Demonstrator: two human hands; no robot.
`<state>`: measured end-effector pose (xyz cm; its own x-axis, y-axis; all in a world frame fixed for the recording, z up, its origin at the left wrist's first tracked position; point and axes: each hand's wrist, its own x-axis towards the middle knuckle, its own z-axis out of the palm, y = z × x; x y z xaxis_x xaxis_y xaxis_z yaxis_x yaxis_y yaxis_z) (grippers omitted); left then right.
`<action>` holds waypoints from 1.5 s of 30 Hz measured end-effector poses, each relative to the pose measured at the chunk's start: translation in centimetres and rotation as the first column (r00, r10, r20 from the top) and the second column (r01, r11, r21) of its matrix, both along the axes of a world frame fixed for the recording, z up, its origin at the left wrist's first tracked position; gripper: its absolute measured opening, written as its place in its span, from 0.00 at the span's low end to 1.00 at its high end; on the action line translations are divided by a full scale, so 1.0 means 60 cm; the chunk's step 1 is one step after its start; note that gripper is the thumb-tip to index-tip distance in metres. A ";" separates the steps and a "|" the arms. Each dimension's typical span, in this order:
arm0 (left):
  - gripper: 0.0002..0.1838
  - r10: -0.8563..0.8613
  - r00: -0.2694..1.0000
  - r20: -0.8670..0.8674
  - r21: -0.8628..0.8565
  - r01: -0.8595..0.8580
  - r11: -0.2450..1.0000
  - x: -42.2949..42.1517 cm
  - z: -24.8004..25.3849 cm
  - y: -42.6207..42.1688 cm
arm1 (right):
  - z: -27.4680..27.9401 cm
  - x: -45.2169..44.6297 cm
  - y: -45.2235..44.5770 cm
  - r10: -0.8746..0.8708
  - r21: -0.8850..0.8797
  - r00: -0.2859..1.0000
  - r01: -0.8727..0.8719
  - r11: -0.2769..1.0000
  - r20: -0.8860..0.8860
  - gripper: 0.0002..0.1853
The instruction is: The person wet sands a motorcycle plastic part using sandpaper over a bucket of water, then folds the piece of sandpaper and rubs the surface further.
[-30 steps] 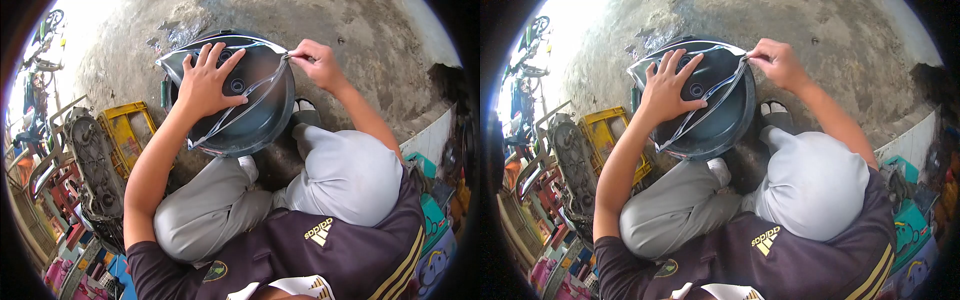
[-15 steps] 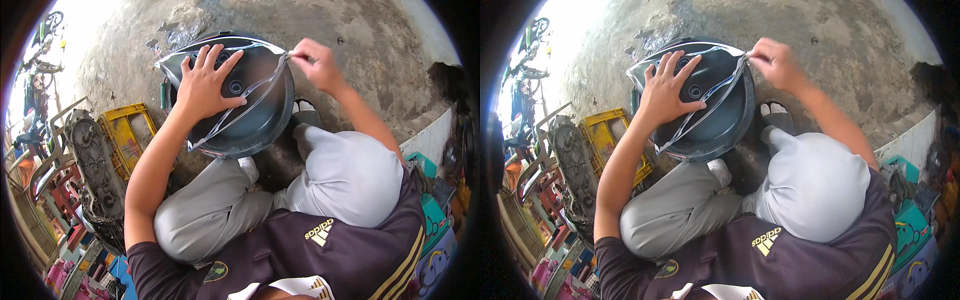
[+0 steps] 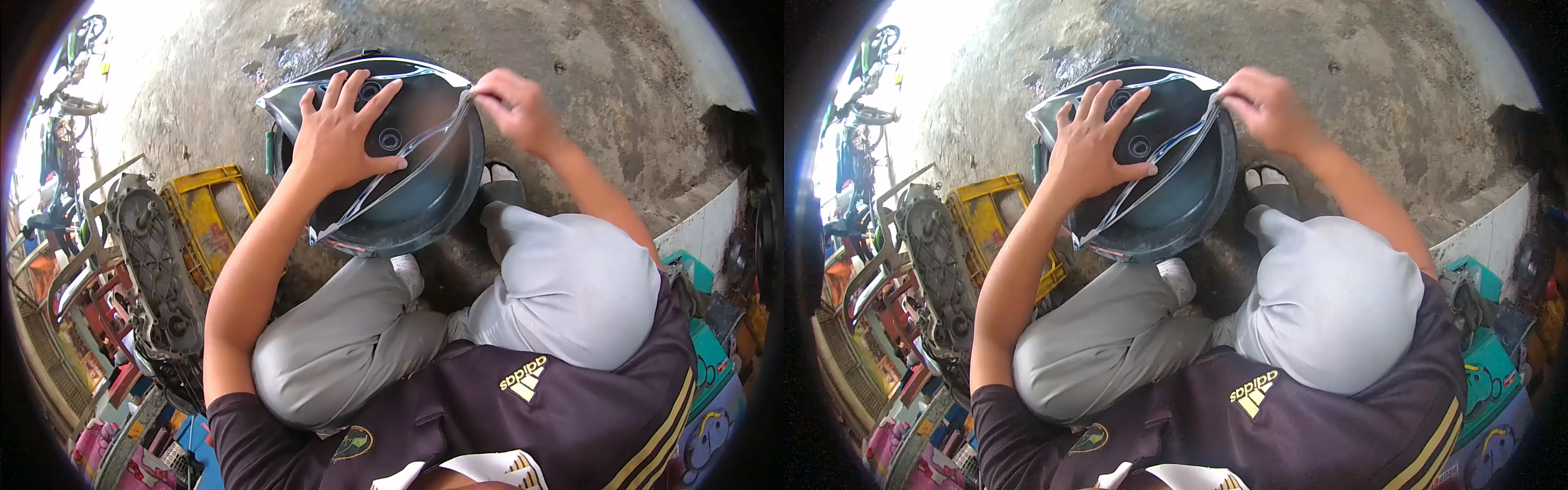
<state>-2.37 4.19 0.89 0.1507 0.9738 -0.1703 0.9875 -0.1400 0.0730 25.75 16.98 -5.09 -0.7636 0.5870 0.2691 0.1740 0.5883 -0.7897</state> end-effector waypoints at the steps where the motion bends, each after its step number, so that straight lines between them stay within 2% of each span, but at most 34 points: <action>1: 0.61 0.006 1.000 0.000 -0.003 -0.006 1.000 0.001 0.001 -0.005 | 0.000 0.000 -0.003 -0.016 -0.018 1.000 0.016 1.000 0.001 0.06; 3: 0.61 0.002 1.000 0.005 -0.014 -0.002 1.000 0.000 0.002 -0.001 | -0.001 -0.001 0.001 -0.054 -0.042 0.999 0.054 0.998 0.000 0.05; 4: 0.61 0.003 1.000 0.006 -0.014 -0.003 1.000 0.000 0.003 -0.001 | 0.000 -0.008 -0.012 0.062 0.069 0.995 -0.057 0.996 -0.076 0.05; 7: 0.61 0.003 1.000 0.002 0.000 -0.003 1.000 -0.001 0.001 0.000 | -0.006 -0.005 0.002 0.053 0.084 0.998 -0.050 0.995 -0.030 0.06; 8: 0.61 0.003 1.000 0.003 -0.004 -0.003 1.000 -0.001 0.000 -0.002 | -0.007 -0.001 0.017 -0.023 0.004 1.000 0.023 1.000 -0.016 0.06; 9: 0.61 0.003 1.000 0.005 -0.002 -0.003 1.000 -0.001 0.000 -0.003 | -0.008 -0.001 0.010 -0.019 0.000 1.000 0.019 1.000 -0.016 0.06; 12: 0.61 0.006 1.000 0.003 0.001 -0.006 1.000 -0.001 0.001 -0.002 | 0.000 -0.010 -0.024 0.107 0.078 0.994 -0.105 0.991 -0.033 0.07; 15: 0.61 0.005 1.000 0.000 -0.001 -0.005 1.000 -0.001 0.001 0.003 | -0.009 -0.007 0.001 0.084 0.123 0.993 -0.074 0.990 -0.080 0.08; 16: 0.61 0.005 1.000 -0.004 -0.004 -0.005 1.000 -0.001 0.001 0.001 | -0.006 -0.003 0.008 -0.001 0.085 0.999 0.005 0.996 -0.047 0.09; 17: 0.61 0.008 1.000 -0.002 -0.005 -0.008 1.000 -0.001 0.000 -0.001 | -0.004 -0.004 0.000 0.002 0.084 0.999 0.002 0.996 -0.045 0.09; 19: 0.61 0.008 1.000 0.003 -0.001 -0.008 1.000 -0.001 0.000 0.000 | 0.002 -0.011 -0.021 0.060 0.119 0.997 -0.053 0.992 -0.056 0.07; 20: 0.61 0.008 1.000 0.003 0.000 -0.008 1.000 0.000 0.001 0.000 | -0.006 -0.015 -0.028 0.142 0.161 0.987 -0.129 0.978 -0.070 0.07; 21: 0.61 0.008 1.000 0.003 0.001 -0.008 1.000 -0.001 0.001 0.001 | -0.003 -0.014 -0.018 0.140 0.162 0.988 -0.127 0.979 -0.071 0.07; 23: 0.61 0.009 1.000 0.006 -0.003 -0.009 1.000 -0.001 0.001 0.000 | 0.003 -0.007 0.017 0.008 0.321 0.999 -0.018 0.947 0.032 0.06; 24: 0.61 0.005 1.000 0.006 0.005 -0.005 1.000 -0.001 0.000 -0.001 | -0.002 -0.003 0.026 -0.036 0.286 0.999 0.029 0.958 0.018 0.05; 25: 0.61 0.005 1.000 0.004 0.017 -0.005 1.000 -0.002 0.000 -0.001 | 0.001 -0.008 0.016 -0.029 0.287 0.999 0.022 0.958 0.019 0.05; 27: 0.61 0.007 1.000 0.010 0.017 -0.007 1.000 -0.003 -0.001 -0.001 | 0.008 -0.020 -0.016 0.169 0.301 0.986 -0.160 0.940 -0.004 0.05; 31: 0.61 -0.001 1.000 0.024 0.025 0.000 1.000 -0.004 -0.001 -0.002 | 0.006 -0.011 0.002 0.146 0.314 0.988 -0.156 0.936 0.056 0.06; 33: 0.61 0.001 1.000 0.014 0.014 -0.001 1.000 -0.004 -0.002 -0.004 | -0.005 -0.001 0.018 -0.012 0.314 0.999 0.002 0.949 0.030 0.05; 35: 0.61 -0.005 1.000 0.005 0.017 0.005 1.000 -0.002 -0.003 0.001 | -0.001 -0.015 -0.007 0.023 0.332 1.000 -0.023 0.943 0.004 0.04; 37: 0.61 0.006 1.000 0.001 0.023 -0.006 1.000 -0.002 -0.004 0.000 | 0.012 -0.023 -0.024 0.216 0.382 0.975 -0.217 0.898 0.045 0.04; 39: 0.61 -0.002 1.000 0.010 0.025 0.002 1.000 -0.003 -0.002 0.000 | 0.004 -0.016 -0.003 0.199 0.367 0.979 -0.198 0.909 0.037 0.04; 41: 0.61 0.007 1.000 0.022 0.028 -0.007 1.000 -0.005 -0.001 -0.003 | 0.003 -0.013 0.012 0.045 0.303 0.999 -0.048 0.952 0.018 0.04; 43: 0.60 0.002 1.000 0.016 0.030 -0.002 1.000 -0.003 -0.001 -0.001 | 0.008 -0.026 -0.013 0.095 0.319 0.996 -0.090 0.944 0.001 0.04; 45: 0.60 0.009 1.000 0.018 0.030 -0.010 0.999 -0.003 -0.001 -0.001 | 0.015 -0.042 -0.044 0.379 0.374 0.919 -0.390 0.842 0.105 0.04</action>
